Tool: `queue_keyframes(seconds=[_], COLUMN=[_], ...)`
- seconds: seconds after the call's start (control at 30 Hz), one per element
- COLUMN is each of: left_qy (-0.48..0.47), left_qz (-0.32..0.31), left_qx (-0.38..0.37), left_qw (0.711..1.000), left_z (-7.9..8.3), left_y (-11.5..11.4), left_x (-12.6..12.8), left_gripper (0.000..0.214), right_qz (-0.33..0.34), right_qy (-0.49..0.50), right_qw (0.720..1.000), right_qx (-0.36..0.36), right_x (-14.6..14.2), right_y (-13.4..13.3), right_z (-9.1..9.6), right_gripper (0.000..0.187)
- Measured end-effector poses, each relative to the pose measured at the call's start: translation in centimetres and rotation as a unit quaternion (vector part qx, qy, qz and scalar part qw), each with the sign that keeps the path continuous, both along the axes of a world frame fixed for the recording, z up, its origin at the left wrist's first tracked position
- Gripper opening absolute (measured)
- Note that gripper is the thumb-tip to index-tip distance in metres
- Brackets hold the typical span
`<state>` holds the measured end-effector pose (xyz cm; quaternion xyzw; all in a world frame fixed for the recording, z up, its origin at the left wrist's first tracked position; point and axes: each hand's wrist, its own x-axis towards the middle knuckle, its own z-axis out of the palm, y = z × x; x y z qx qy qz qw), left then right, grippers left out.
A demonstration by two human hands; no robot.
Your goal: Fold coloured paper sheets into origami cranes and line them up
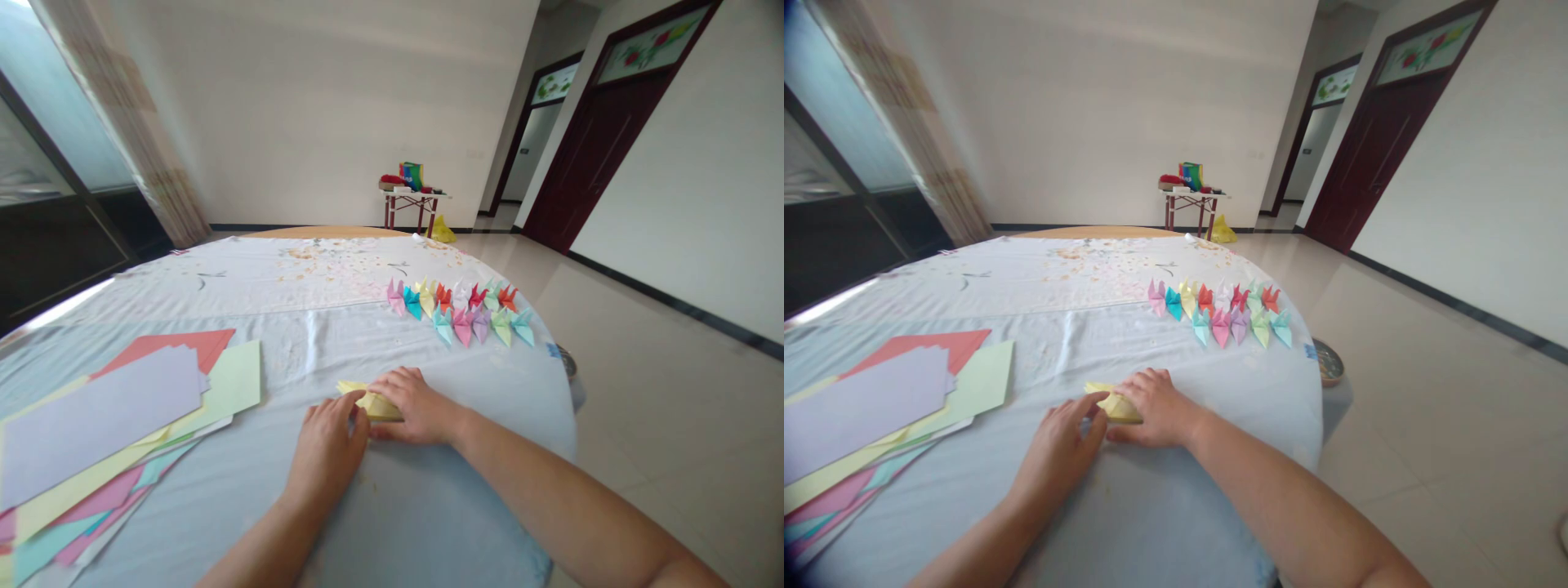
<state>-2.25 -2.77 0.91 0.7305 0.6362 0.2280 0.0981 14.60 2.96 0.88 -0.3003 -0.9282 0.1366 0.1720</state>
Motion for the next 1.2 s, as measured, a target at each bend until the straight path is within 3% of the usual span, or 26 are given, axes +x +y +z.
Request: queue_keyframes(seconds=[0.1,0.37,0.77,1.2], left_qy=[0.010,0.056,0.091,-0.005], left_qz=[-0.003,-0.079,-0.116,-0.106], left_qx=[0.005,0.031,-0.048,-0.051], left_qw=[1.000,0.995,0.988,0.993], left_z=[0.7,1.8,1.9,1.1], left_y=[-0.3,-1.0,1.0,0.5], left_x=[-0.2,-0.6,-0.7,-1.1], left_gripper=[0.030,0.021,0.015,0.020], right_qz=[0.039,0.063,0.053,-0.014], right_qy=[-0.006,-0.019,0.020,0.055], right_qw=[0.999,0.996,0.998,0.998], right_qx=[-0.022,-0.058,-0.032,-0.014], right_x=[0.3,1.0,1.2,1.2], right_y=[0.4,1.0,1.1,1.2], right_z=[0.1,0.3,-0.4,-0.7], right_gripper=[0.056,0.020,0.019,0.025])
